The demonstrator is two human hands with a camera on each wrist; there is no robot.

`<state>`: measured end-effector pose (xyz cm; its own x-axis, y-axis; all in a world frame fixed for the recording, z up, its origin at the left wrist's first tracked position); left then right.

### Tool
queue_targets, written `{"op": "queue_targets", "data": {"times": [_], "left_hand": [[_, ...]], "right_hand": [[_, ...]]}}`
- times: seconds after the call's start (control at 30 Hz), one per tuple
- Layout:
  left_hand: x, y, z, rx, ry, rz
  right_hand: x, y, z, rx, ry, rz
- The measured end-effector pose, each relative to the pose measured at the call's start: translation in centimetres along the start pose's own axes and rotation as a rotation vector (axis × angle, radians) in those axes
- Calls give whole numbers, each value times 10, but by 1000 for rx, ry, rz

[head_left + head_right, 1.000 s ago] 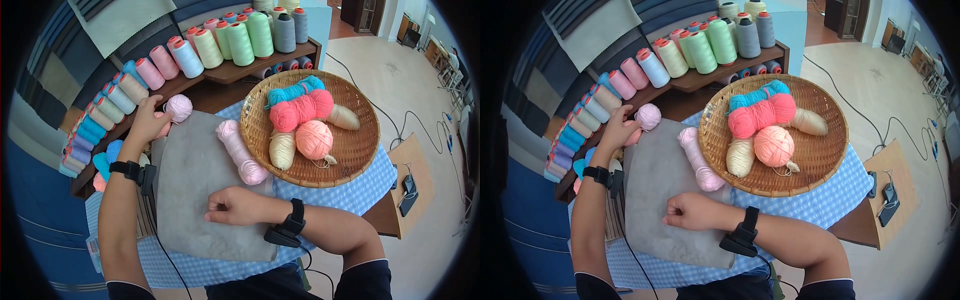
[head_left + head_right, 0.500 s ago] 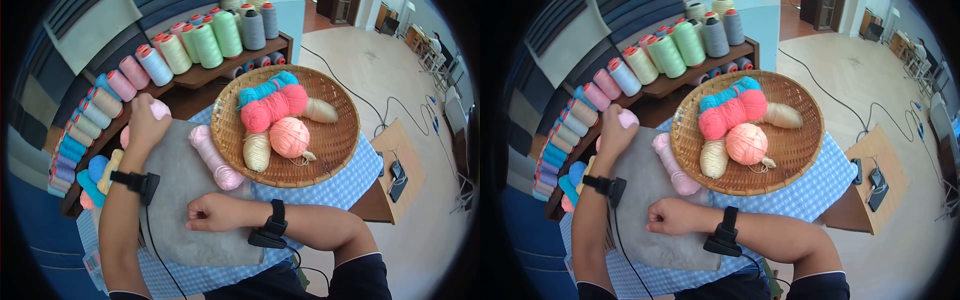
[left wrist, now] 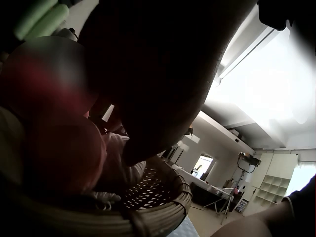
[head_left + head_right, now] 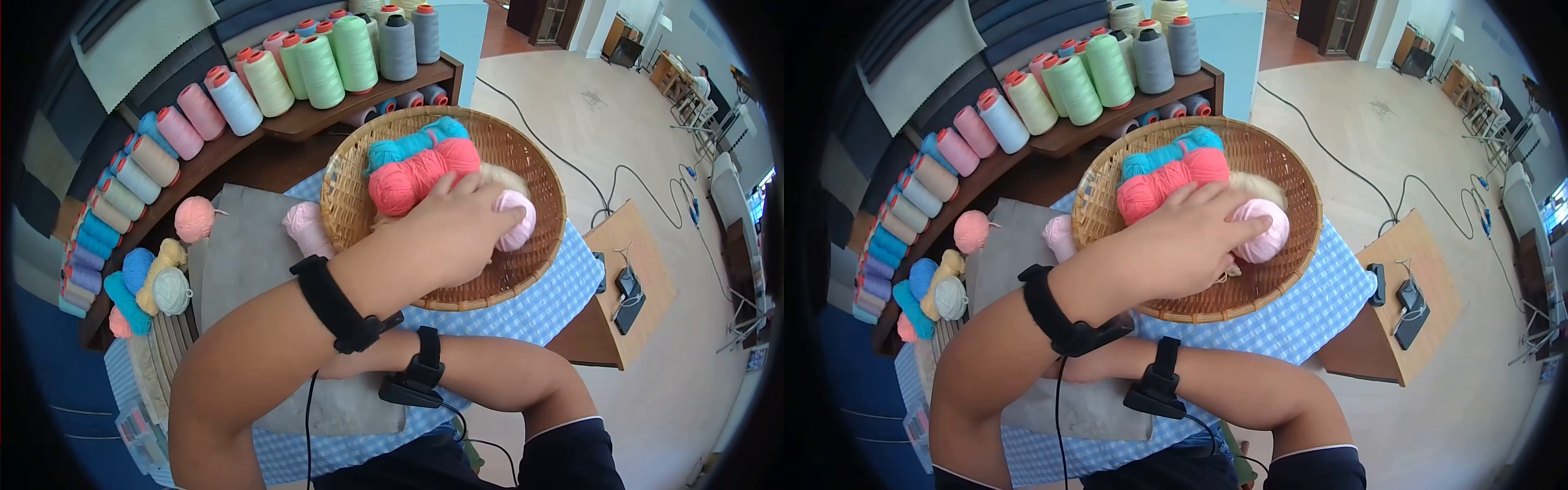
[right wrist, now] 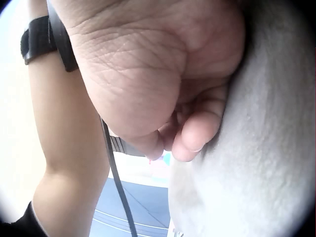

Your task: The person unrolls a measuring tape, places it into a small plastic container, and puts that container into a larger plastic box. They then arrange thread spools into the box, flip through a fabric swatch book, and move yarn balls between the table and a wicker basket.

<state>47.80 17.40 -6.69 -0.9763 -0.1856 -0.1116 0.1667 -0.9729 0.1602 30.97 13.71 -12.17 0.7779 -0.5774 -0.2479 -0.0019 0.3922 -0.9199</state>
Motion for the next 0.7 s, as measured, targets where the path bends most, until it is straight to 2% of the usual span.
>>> {"op": "queue_targets", "data": {"times": [0.03, 0.07, 0.13, 0.17, 0.2, 0.23, 0.27, 0.33, 0.4, 0.47, 0.5, 0.57, 0.6, 0.67, 0.7], "left_hand": [[2, -4, -8, 66, -114, 50], [6, -7, -6, 61, -119, 64], [26, -15, 25, 122, 76, 53], [40, -25, 41, 112, 110, 108], [57, -40, 49, 85, 89, 147], [80, -58, 69, 96, 195, 171], [105, -74, 88, 110, 306, 183], [165, -125, 105, -87, 339, 493], [235, -162, 114, -261, 375, 746], [295, -198, 101, -224, 222, 1066], [313, -208, 93, -226, 226, 1069], [344, -229, 70, -135, 145, 1211], [343, -231, 68, -129, 149, 1210], [347, -240, 56, 12, 162, 1339], [352, -245, 56, -9, 207, 1292]], "right_hand": [[1, 8, -2, 38, 115, 95], [2, 13, -6, 31, 106, 106], [-1, 5, 0, 270, 353, 193], [-3, 0, -1, 241, 342, 235], [-9, 16, -6, 107, 150, 26], [-10, 33, -18, -13, -48, -185], [-12, 32, -20, -21, -58, -156], [-11, 31, -16, -103, 38, -105], [-10, 30, -17, -83, 3, -136], [-11, 31, -15, -118, 32, -144], [-12, 31, -16, -116, 28, -142], [-11, 32, -16, -116, 28, -144], [-12, 31, -16, -112, 27, -150], [-11, 32, -17, -184, 3, -214], [-12, 32, -16, -177, 8, -228]]}}
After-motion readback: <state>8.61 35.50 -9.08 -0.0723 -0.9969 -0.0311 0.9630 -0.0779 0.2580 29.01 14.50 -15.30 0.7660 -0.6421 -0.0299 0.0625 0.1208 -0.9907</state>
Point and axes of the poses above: each hand's wrist, its own x-axis away from the middle knuckle, its own z-axis out of the back of the hand, y = z × x, the point moved 8 cm from there along -x, towards the middle knuckle, and after that the axes turned 8 degrees about -y, right-handed, at the moved point
